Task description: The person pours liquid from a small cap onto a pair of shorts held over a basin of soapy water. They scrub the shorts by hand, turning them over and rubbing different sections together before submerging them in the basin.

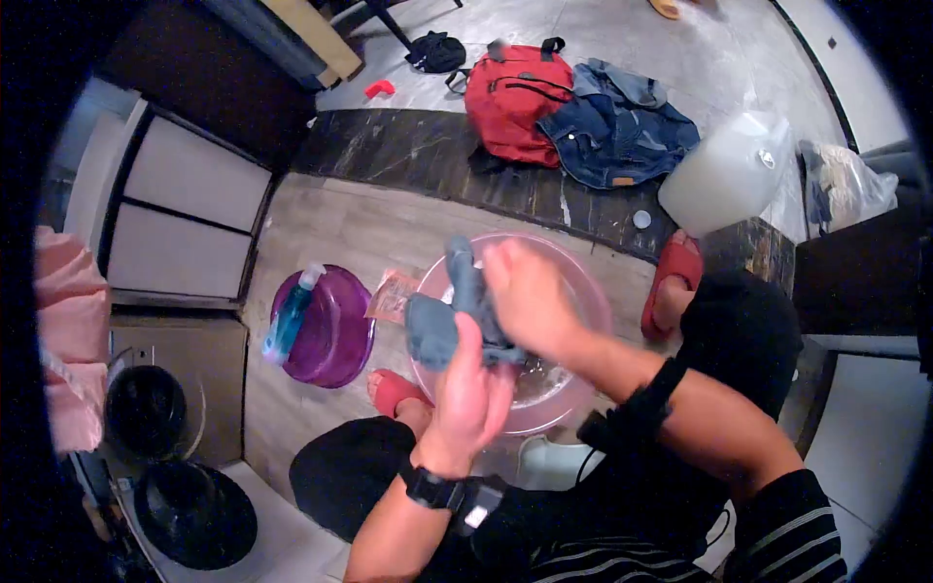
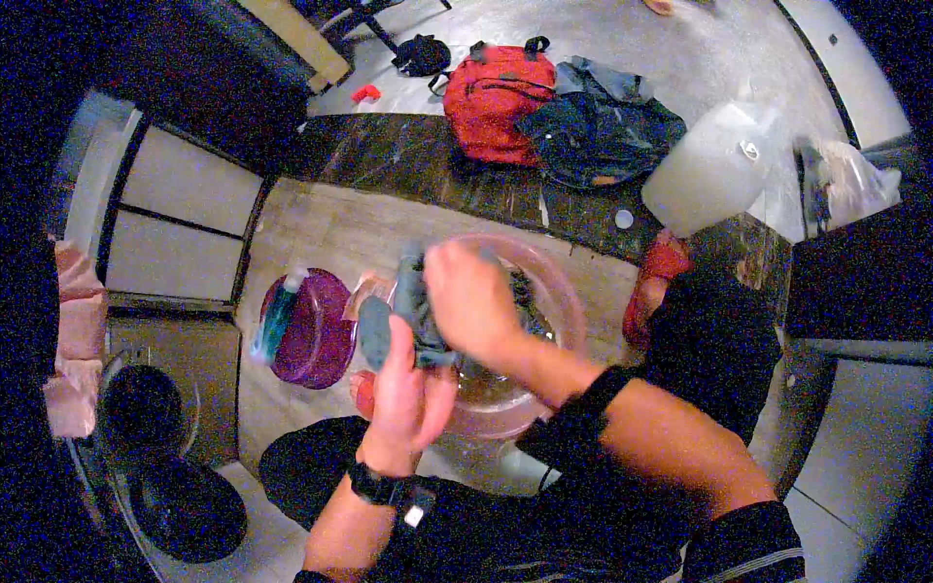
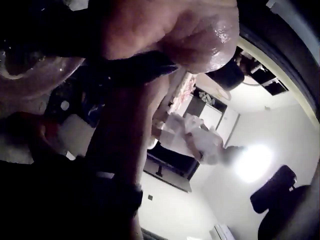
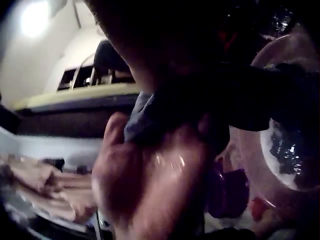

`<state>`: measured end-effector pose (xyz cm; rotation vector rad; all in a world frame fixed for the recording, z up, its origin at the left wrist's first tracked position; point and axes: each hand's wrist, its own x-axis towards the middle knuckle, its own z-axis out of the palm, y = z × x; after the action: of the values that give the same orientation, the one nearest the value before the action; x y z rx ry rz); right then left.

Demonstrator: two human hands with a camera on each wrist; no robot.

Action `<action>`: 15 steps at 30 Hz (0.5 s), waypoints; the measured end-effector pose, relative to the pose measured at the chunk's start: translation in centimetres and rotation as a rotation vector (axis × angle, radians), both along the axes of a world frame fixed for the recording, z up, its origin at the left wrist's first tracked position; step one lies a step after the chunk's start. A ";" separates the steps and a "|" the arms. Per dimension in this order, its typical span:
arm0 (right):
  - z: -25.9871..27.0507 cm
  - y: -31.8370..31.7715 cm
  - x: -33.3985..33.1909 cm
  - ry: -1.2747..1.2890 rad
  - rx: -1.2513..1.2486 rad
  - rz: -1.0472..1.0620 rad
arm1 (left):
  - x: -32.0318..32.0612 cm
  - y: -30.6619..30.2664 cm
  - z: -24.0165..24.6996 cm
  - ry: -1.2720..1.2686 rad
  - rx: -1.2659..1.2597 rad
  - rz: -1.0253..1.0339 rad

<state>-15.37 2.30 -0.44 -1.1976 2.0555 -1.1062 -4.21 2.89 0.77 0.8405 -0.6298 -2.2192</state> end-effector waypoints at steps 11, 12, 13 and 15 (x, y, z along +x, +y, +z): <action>-0.5 3.1 0.0 -0.477 0.377 0.294 | 5.2 -5.9 2.6 0.300 -0.078 0.108; -0.2 3.5 -0.1 -0.372 0.378 0.419 | 5.5 -6.0 2.8 0.314 -0.060 0.092; 0.1 3.8 -0.3 -0.264 0.378 0.542 | 5.5 -5.9 2.8 0.300 -0.039 0.109; 0.9 3.2 -1.8 -0.198 0.361 0.472 | 5.4 -5.7 2.7 0.272 0.006 0.142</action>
<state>-17.14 5.48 0.48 -1.2402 1.6161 -0.5751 1.18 -2.86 3.49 0.5540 -0.4202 -2.1550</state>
